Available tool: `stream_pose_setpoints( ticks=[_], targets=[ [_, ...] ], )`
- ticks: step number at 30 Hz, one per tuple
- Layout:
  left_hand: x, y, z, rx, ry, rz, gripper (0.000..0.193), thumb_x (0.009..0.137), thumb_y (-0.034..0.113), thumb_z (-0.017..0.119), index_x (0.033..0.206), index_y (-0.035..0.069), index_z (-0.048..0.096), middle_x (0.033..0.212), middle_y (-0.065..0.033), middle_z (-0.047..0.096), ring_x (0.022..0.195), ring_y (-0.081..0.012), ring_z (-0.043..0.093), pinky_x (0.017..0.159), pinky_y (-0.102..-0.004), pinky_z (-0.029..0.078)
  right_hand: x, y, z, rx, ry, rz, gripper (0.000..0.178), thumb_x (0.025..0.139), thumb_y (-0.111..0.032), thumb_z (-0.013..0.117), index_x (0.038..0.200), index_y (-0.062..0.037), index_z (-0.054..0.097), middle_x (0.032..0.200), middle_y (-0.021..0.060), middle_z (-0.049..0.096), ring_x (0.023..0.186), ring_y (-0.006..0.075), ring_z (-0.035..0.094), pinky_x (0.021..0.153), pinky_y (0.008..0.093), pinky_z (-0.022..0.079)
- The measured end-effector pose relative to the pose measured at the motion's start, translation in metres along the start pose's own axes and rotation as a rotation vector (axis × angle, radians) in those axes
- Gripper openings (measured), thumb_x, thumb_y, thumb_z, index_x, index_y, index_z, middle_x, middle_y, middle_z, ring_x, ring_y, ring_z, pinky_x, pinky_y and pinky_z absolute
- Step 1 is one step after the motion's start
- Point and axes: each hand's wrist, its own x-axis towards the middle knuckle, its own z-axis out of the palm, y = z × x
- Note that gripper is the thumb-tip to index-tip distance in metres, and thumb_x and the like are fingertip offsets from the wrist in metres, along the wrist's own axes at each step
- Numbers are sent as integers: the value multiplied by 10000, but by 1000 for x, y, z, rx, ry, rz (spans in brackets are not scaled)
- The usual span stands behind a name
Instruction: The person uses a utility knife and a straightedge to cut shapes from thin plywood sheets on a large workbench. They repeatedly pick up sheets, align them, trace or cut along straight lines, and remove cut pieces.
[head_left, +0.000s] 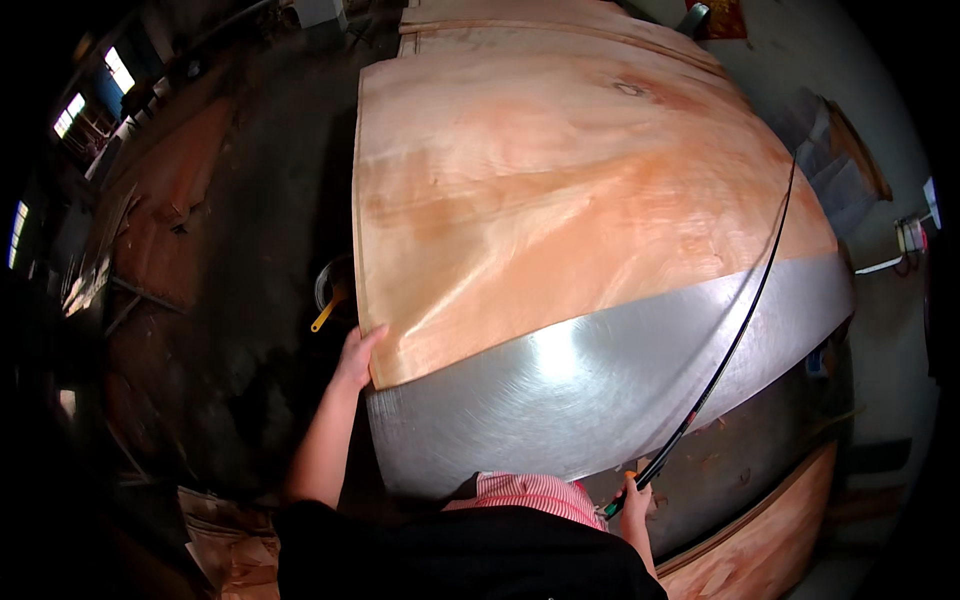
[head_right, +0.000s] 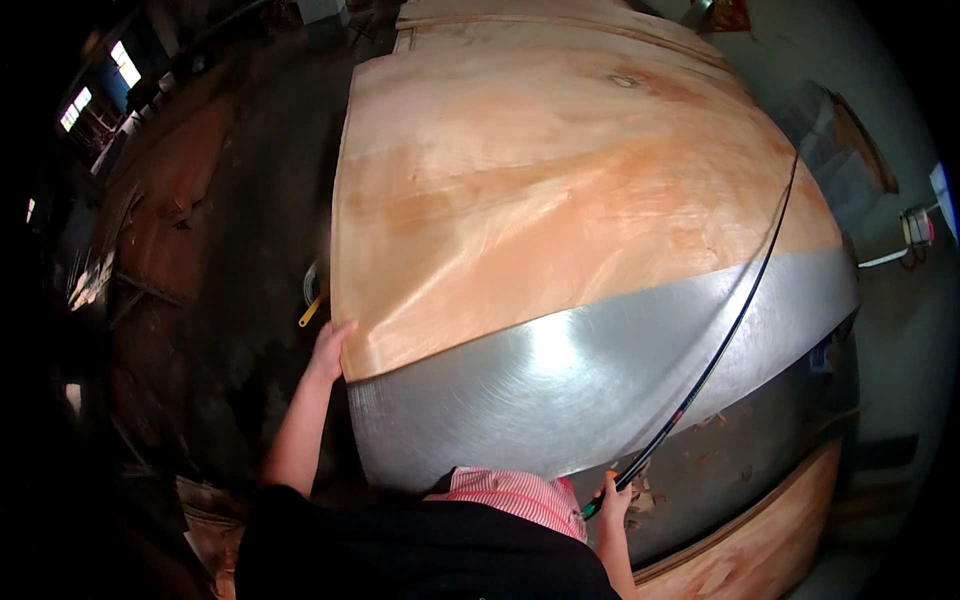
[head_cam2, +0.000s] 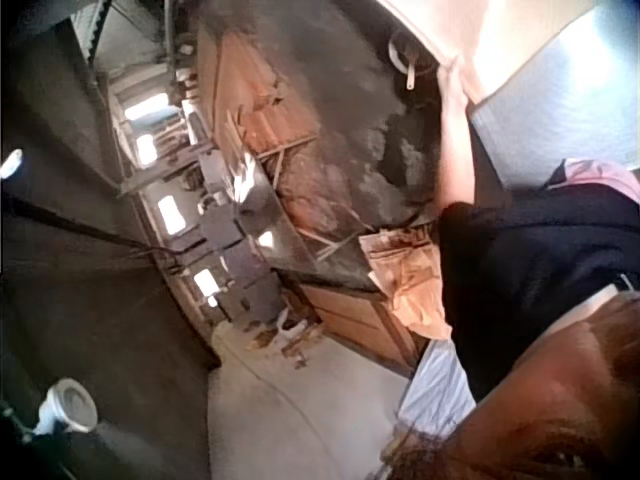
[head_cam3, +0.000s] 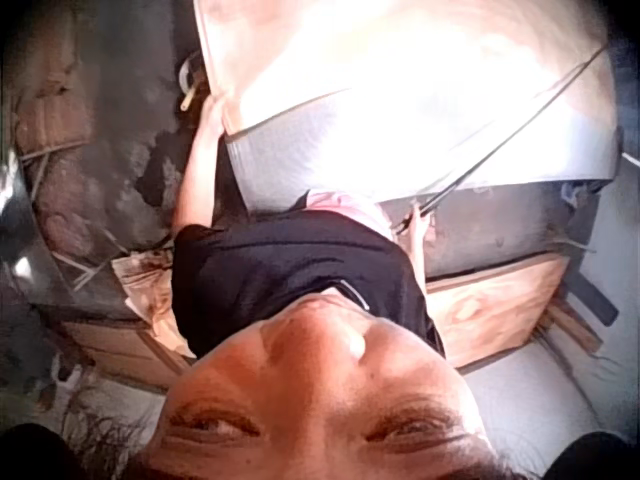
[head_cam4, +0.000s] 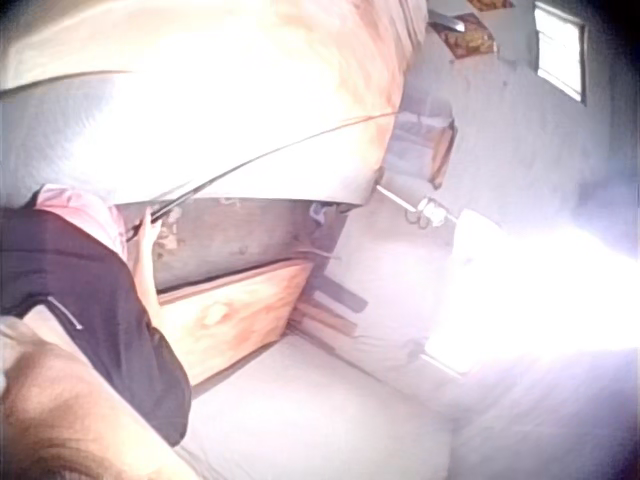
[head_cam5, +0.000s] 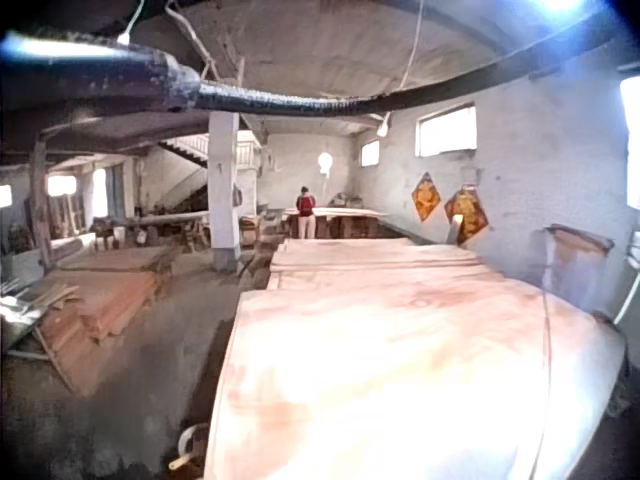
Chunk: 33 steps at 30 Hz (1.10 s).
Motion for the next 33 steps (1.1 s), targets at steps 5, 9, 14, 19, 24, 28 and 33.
stream_pose_setpoints(
  ticks=[5, 9, 14, 19, 24, 28, 33],
  targets=[
    [-60, -77, -49, -131, 12, -289, 359, 768, 146, 559, 1091, 12, 478, 983, -88, 564, 880, -206, 558, 780, -342, 459, -11, 4, -17, 71, -6, -72, 102, 798, -132, 537, 830, -67, 465, 533, -2, 407, 405, 100, 419, 377, 237, 355],
    [-114, -166, -94, -97, -51, -537, 410, 783, 132, 545, 1155, 10, 423, 1096, -126, 519, 992, -264, 516, 846, -404, 437, -5, 13, -26, 184, -16, -93, 107, 799, -149, 538, 843, -59, 501, 535, -11, 411, 416, 86, 414, 392, 227, 352],
    [-161, -224, -110, 447, -186, -819, 342, 806, 238, 568, 1090, 68, 481, 988, -74, 571, 857, -187, 576, 717, -345, 497, -5, 24, -56, 310, -3, -113, 126, 823, -171, 523, 855, -60, 474, 541, -21, 395, 419, 71, 376, 398, 211, 324],
    [-137, -234, -128, 792, -34, -1176, 342, 811, 307, 555, 1083, 113, 485, 967, -73, 571, 839, -214, 572, 701, -371, 496, 4, 34, -96, 400, -52, -33, 131, 831, -172, 514, 871, -60, 460, 540, -13, 398, 417, 77, 374, 392, 210, 320],
    [-116, -230, -70, 1987, -648, -602, 456, 693, 526, 556, 943, 148, 606, 851, -116, 608, 710, -232, 574, 614, -345, 449, 21, 36, -164, 347, -135, -40, 189, 877, -263, 422, 887, -76, 442, 572, 3, 440, 437, 93, 424, 399, 217, 341],
    [-115, -242, 181, 1648, -887, -16, 397, 817, 417, 420, 880, 75, 612, 773, -126, 614, 693, -252, 590, 637, -357, 444, 48, 4, -155, 309, -246, -3, 263, 885, -300, 393, 990, -59, 402, 690, 62, 517, 515, 151, 517, 469, 272, 443],
    [-139, -271, 354, 502, -650, -424, 365, 864, 367, 419, 975, 53, 568, 636, -15, 547, 591, -101, 514, 541, -250, 433, 68, -59, -109, -568, -686, -670, 364, 843, -297, 469, 1121, -65, 432, 764, 158, 579, 683, 271, 585, 617, 344, 458]
  ],
)
